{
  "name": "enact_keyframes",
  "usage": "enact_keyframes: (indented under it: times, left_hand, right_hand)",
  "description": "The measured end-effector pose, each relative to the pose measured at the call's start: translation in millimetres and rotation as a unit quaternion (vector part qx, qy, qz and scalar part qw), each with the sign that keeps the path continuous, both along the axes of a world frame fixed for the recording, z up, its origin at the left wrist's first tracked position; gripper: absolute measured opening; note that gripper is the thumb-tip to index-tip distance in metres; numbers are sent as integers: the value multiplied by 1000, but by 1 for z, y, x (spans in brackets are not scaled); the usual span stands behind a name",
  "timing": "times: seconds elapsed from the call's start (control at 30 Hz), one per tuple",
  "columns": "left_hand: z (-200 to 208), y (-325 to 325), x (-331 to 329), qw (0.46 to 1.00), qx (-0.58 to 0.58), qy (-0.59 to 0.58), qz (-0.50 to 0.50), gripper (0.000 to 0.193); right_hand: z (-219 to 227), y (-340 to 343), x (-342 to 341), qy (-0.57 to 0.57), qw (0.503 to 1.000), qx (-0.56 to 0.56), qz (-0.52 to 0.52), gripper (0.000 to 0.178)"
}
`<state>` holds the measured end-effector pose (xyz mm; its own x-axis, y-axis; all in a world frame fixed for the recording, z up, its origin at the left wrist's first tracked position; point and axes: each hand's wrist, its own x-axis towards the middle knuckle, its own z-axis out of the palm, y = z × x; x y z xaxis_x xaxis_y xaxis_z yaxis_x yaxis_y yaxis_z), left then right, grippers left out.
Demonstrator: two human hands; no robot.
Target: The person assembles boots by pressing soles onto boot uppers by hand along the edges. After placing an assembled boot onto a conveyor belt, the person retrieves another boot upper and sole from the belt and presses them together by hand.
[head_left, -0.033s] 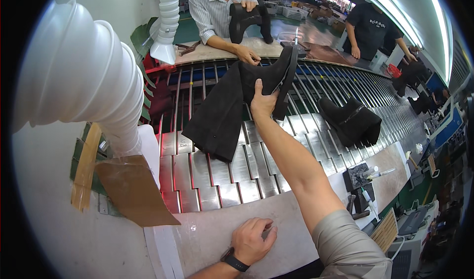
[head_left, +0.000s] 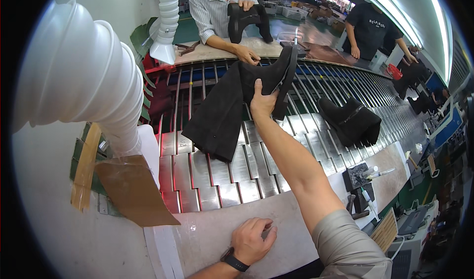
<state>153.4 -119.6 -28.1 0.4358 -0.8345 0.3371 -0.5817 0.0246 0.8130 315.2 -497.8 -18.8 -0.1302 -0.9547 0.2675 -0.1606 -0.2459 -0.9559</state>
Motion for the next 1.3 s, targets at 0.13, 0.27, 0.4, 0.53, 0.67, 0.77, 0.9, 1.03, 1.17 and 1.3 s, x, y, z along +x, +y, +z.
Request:
enact_keyframes:
  times: [0.13,0.27,0.4,0.53,0.67,0.77,0.9,1.03,1.17,1.3]
  left_hand:
    - [-2,1,-1,1000,-1,15,5,14]
    - [-2,0,2,1000,-2,17,2,14]
    - [-3,0,5,1000,-2,17,4,14]
    - [1,0,7,1000,-3,9,-2,14]
    - [3,4,7,1000,-2,14,-3,15]
    - [2,6,4,1000,-4,17,-11,15]
    - [-7,10,-2,999,-3,34,-16,18]
    - [-11,3,-13,984,-132,-117,-8,22]
    - [1,54,-31,996,0,-60,-66,28]
    - [26,76,-66,995,-96,-2,-27,33]
  right_hand:
    - [-3,-3,-1,3,1000,-8,4,110]
    - [-9,-7,-1,-10,1000,-9,17,108]
    - [-12,-4,1,-16,1000,-16,17,106]
    - [-1,-1,-5,-24,999,-38,8,104]
    - [24,32,-34,-85,992,-34,84,90]
    - [38,59,-89,-249,943,21,220,77]
    - [69,129,-196,-394,796,152,434,79]
    - [85,175,-311,-438,645,235,581,72]
    - [102,202,-388,-435,445,256,739,93]
    - [100,239,-433,-436,421,190,773,105]
